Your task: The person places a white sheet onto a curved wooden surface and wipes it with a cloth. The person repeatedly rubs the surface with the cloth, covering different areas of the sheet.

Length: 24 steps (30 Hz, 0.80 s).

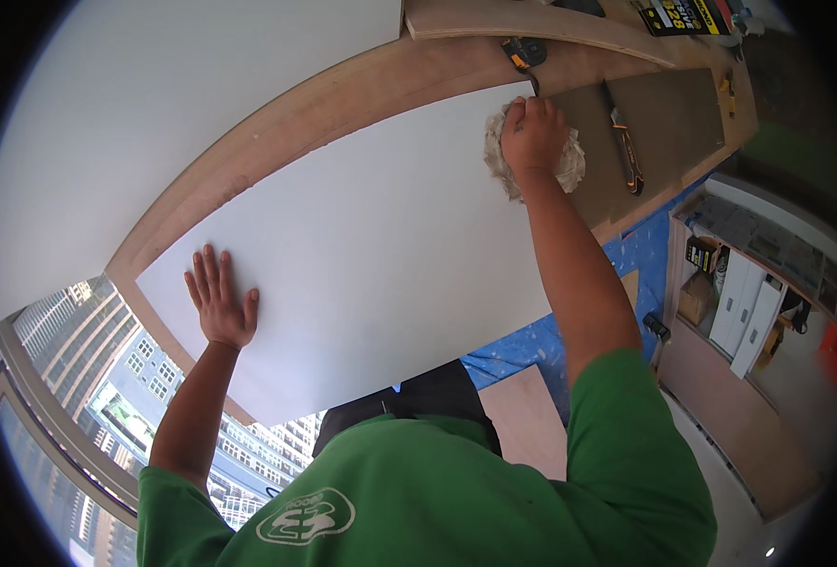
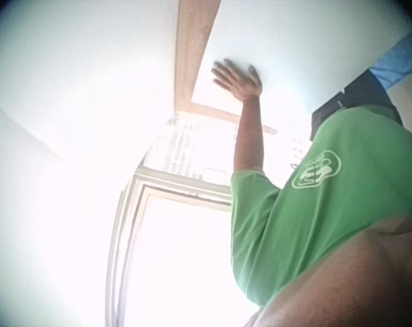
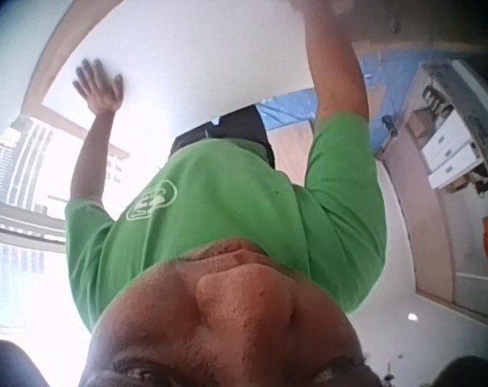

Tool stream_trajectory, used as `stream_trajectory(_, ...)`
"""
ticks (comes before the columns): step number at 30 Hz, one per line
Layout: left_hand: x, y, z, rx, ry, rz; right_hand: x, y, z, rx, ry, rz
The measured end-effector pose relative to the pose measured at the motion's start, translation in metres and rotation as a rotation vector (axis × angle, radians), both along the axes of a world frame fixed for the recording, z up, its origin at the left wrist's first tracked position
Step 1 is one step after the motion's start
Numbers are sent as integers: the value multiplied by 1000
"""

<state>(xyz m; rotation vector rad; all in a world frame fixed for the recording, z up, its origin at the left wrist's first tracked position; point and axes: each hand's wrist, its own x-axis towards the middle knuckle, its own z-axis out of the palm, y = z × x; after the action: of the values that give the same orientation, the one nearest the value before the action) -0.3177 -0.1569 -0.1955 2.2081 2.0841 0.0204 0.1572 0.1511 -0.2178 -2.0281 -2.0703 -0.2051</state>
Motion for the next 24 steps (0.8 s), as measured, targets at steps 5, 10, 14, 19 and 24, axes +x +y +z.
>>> stream_trajectory(5,1,-2,3,-13,-17,17,-12,46,-1,-42,-59,-9)
stream_trajectory(10,3,0,5,-21,-8,42,-12,50,-5,3,-45,-19)
stream_trajectory(14,2,1,7,-40,-33,76,-13,38,-3,26,-81,-65)
stream_trajectory(19,5,0,9,-35,-42,78,-48,5,0,-40,-70,73)
stream_trajectory(24,5,1,12,-56,-35,96,-135,-28,7,-2,-86,226)
